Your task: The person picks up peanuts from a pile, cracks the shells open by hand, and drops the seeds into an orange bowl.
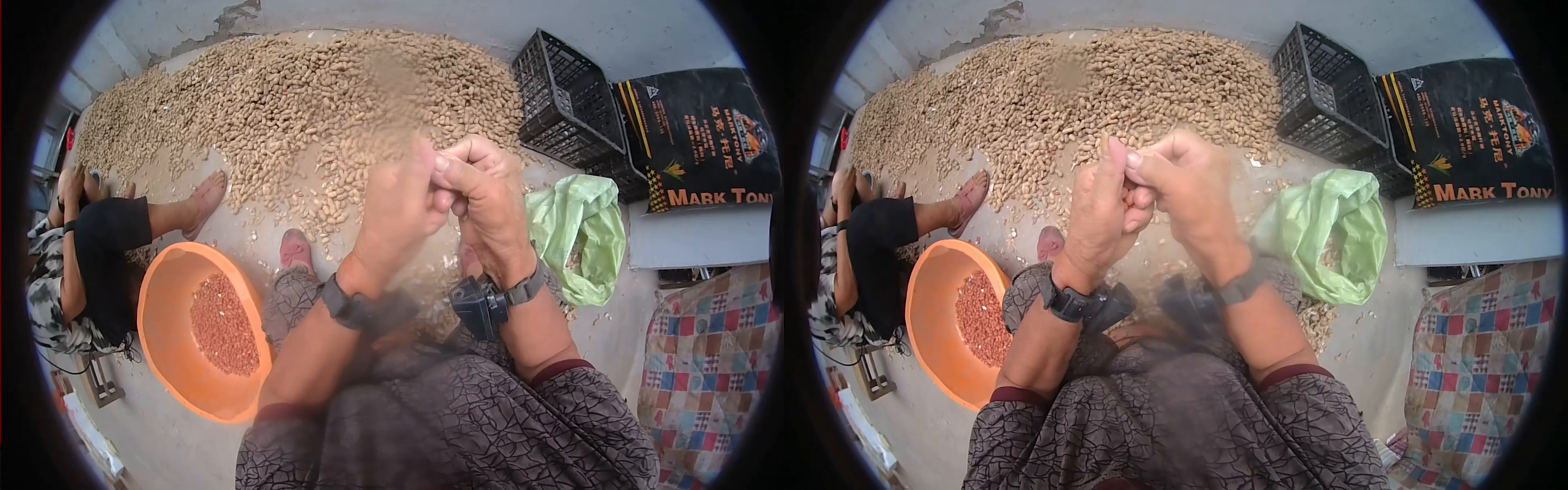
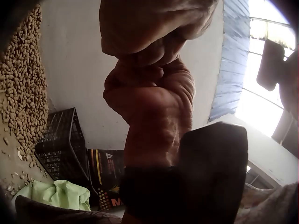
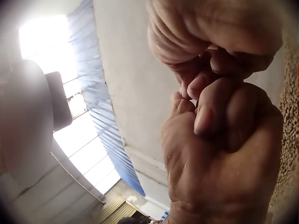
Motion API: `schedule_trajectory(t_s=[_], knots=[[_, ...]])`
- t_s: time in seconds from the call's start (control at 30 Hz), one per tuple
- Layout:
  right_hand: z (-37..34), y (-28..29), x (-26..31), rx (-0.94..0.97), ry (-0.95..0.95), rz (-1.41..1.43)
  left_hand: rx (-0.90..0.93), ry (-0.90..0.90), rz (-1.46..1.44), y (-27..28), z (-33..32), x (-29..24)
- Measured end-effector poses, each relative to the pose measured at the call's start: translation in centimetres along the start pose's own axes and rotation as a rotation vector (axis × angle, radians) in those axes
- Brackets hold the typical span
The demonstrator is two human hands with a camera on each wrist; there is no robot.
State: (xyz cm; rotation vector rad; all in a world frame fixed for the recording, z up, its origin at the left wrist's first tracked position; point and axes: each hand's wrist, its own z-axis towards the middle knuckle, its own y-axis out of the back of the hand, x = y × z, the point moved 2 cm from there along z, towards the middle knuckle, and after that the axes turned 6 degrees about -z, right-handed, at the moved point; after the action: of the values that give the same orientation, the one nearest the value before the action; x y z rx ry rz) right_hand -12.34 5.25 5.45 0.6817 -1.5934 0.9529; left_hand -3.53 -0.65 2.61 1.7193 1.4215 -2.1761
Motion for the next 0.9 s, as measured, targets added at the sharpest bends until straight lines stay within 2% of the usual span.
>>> schedule_trajectory(t_s=[0.1,0.17,0.23,0.3,0.33,0.4,0.43,0.5,0.63,0.7,0.83,0.9], knots=[[0.1,0.1,0.1,0.052,0.047,0.048,0.028,0.04,-0.048,0.1,0.0,-0.7],[0.3,0.6,0.0,0.065,0.023,-0.105,0.052,0.03,-0.03,0.2,0.0,-1.0],[-0.1,0.3,0.5,0.116,0.016,-0.046,0.075,0.021,-0.01,0.2,0.1,-1.1],[-0.3,-0.1,0.8,0.169,0.009,0.015,0.121,-0.287,0.432,0.0,0.0,-1.5],[-0.4,-0.2,0.8,0.164,0.031,0.015,0.121,-0.287,0.432,-0.1,-0.1,-1.6],[-0.4,-0.5,0.7,0.159,0.051,0.017,0.073,-0.095,0.066,-0.4,-0.2,-1.6],[-0.5,-0.6,0.7,0.161,0.043,0.035,0.072,-0.094,0.067,-0.3,-0.1,-1.4],[-0.4,-0.6,0.7,0.166,0.035,0.053,0.099,-0.217,0.177,-0.1,0.0,-1.0],[-0.1,-0.3,0.1,0.162,0.019,0.068,0.06,-0.109,0.1,-0.3,-0.2,-0.8],[-0.2,-0.3,0.0,0.147,0.004,0.124,0.051,-0.156,0.283,-0.6,-0.3,-1.3],[-0.2,-0.3,0.2,0.055,0.021,0.048,0.04,-0.276,0.401,-0.5,-0.4,-0.4],[-0.3,-0.3,0.1,0.019,0.041,0.015,0.043,-0.049,-0.029,-0.7,-0.5,-0.2]])
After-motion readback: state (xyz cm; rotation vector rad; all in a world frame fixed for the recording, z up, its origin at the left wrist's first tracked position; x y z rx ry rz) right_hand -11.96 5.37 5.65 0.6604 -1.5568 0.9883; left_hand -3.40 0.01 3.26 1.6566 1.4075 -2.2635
